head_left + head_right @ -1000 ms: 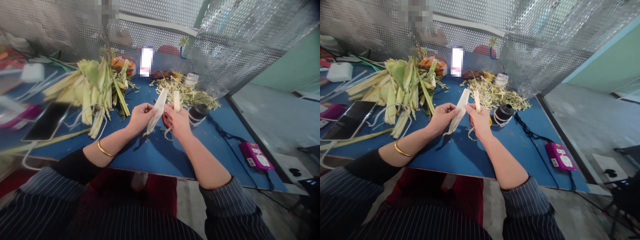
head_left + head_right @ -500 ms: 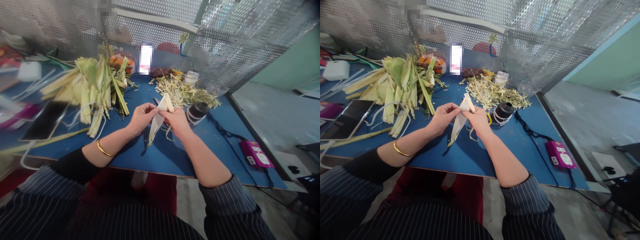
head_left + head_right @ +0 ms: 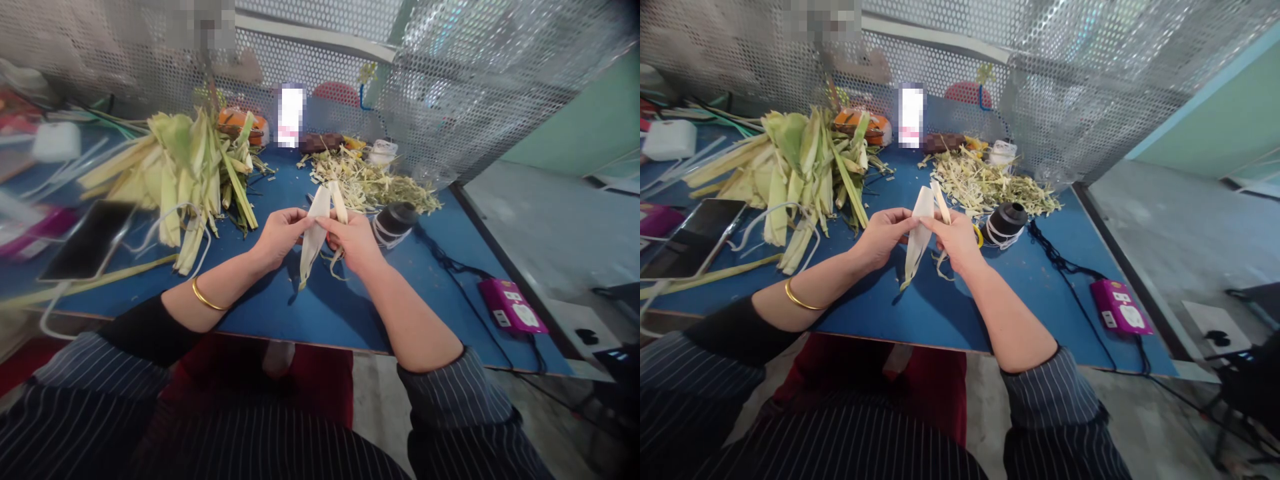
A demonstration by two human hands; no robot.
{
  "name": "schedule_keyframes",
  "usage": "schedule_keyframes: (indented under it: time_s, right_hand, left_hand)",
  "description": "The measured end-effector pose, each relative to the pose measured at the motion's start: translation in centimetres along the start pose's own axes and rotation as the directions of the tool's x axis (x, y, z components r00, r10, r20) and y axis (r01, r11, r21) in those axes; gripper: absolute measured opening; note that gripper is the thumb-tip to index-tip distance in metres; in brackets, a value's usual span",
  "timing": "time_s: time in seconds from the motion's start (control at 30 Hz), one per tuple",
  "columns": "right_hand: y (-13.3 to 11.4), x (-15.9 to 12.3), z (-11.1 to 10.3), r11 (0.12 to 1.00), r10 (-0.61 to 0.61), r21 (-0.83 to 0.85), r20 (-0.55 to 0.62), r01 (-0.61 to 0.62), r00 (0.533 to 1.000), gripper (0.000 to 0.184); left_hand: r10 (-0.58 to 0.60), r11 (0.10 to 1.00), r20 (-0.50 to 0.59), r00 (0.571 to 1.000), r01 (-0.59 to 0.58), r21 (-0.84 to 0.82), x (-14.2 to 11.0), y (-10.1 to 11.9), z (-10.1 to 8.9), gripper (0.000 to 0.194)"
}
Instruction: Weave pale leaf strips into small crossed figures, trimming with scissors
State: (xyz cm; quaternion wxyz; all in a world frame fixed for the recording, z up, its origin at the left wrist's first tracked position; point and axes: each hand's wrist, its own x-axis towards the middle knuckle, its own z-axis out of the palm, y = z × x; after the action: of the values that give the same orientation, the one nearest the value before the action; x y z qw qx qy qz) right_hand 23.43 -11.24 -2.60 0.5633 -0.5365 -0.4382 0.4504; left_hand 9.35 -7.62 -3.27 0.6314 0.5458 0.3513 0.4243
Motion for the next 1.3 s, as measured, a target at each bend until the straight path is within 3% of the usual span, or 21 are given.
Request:
schedule_keyframes:
  time_s: [0.4, 0.77, 1.1, 1.3]
  right_hand:
    - [0.27, 0.07, -0.07, 0.996, 0.018, 0.091, 0.041, -0.022, 0.999, 0.020]
    - [0.33, -0.05, 0.48, 0.999, -0.008, 0.051, -0.058, 0.011, 0.998, 0.017]
    - [0.39, 0.07, 0.24, 0.988, 0.053, 0.141, 0.074, -0.063, 0.996, 0.018]
    - [0.37, 0.02, 0.23, 0.984, 0.060, 0.163, 0.089, -0.074, 0.994, 0.018]
  left_hand:
    - [-0.012, 1.000, 0.007, 1.000, 0.012, -0.008, 0.17, -0.10, 0.06, 0.013]
    - [-0.010, 1.000, -0.031, 0.999, 0.010, 0.013, 0.25, -0.09, 0.07, 0.013]
    - [-0.026, 1.000, -0.001, 1.000, 0.026, -0.010, 0.17, -0.03, 0.07, 0.013]
    - [-0.026, 0.999, 0.012, 1.000, 0.026, -0.023, 0.16, -0.11, 0.01, 0.013]
